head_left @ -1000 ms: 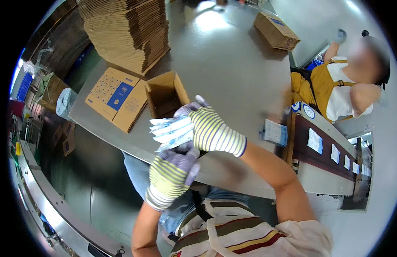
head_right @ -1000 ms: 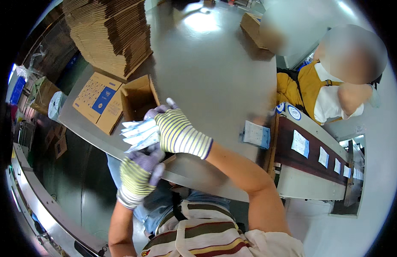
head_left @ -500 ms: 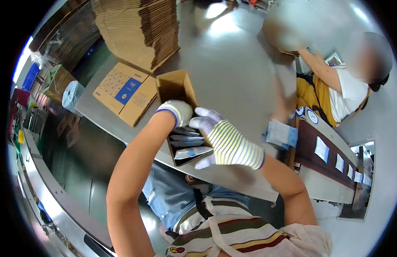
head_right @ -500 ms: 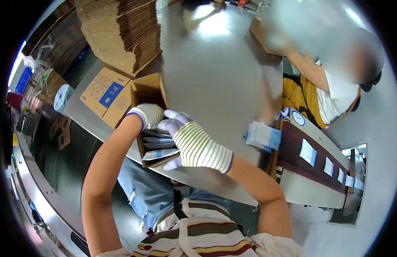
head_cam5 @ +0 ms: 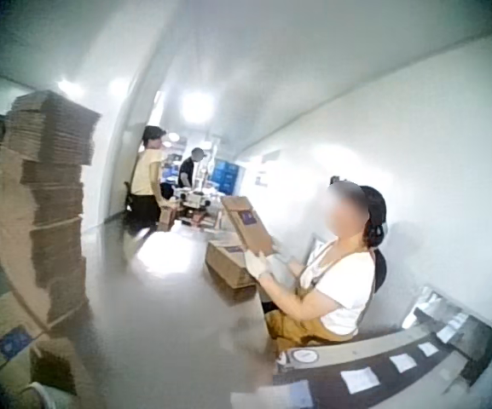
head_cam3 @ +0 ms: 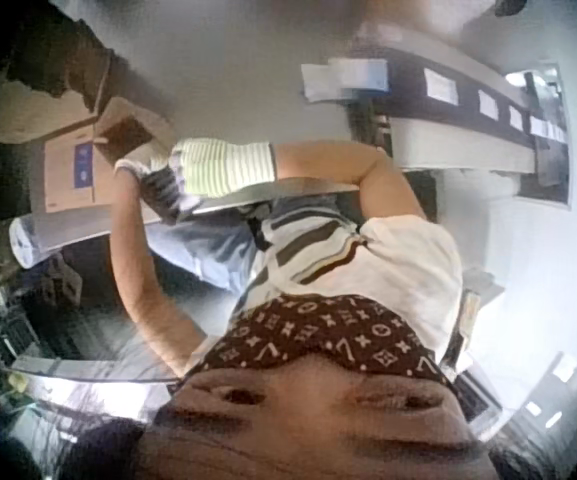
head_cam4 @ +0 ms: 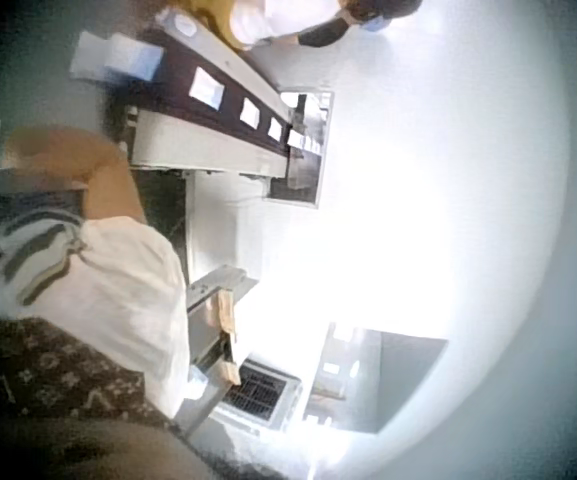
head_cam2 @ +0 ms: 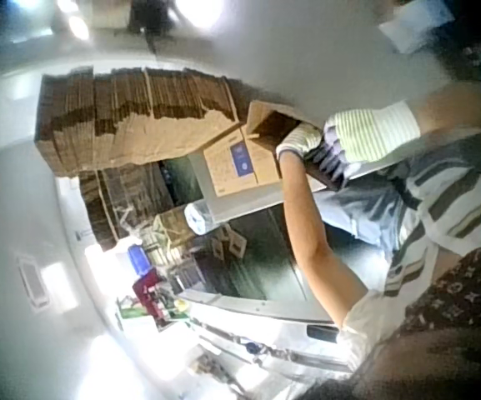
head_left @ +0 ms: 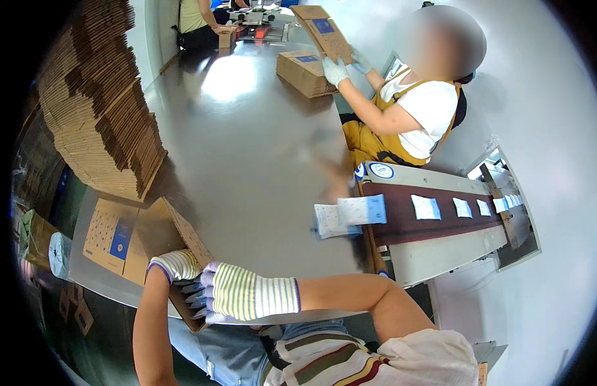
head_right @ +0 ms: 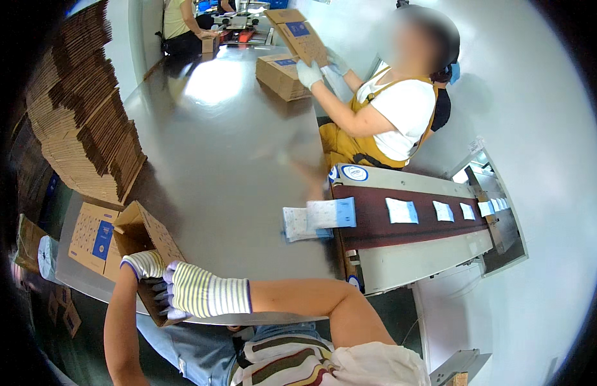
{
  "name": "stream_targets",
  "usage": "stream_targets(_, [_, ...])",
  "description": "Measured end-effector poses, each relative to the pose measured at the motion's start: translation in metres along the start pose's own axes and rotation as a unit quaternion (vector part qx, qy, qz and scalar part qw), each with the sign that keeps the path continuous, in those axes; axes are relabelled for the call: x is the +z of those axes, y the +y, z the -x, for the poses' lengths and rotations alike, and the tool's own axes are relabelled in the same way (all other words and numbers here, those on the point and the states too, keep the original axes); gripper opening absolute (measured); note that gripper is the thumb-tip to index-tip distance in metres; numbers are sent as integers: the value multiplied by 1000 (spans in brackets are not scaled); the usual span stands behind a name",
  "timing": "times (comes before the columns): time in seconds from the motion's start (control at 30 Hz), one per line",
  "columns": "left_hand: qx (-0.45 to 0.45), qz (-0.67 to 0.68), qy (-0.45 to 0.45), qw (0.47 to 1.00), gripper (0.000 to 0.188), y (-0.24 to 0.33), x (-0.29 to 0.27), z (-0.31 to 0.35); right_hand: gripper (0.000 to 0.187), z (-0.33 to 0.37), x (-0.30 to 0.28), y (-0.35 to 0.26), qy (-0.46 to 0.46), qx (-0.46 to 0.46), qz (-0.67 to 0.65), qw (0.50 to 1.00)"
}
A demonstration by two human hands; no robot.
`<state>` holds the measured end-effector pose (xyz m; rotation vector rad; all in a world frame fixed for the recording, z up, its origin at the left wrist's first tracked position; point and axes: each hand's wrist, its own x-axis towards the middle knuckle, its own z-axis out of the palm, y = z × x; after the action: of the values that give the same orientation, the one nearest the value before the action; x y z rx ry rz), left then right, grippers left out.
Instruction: The person picks up groups of small blue and white packets from a conveyor belt and stacks them inside small cardboard boxes by hand, then sets each filled box onto the metal work table.
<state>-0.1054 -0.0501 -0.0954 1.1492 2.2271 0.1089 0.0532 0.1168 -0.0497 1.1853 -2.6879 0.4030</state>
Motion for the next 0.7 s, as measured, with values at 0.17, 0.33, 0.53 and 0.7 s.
stream_targets(0.17, [-83,-13,-59,995,45,38,-31,19,54,-10,-19,-4,-25,30,36,999])
stream_targets(0.33, [30,-18,-23,999,32,47,-22,25,41,0,-6,18,21,-46,32,998])
stream_targets(0.53, [15,-28,107,994,28,45,-3,61,41,3,-15,9,167,-60,-47,983])
stream_targets(0.7, [-28,-80,237,968,27,87,-2,76,40,52,-72,67,156,47,-42,986])
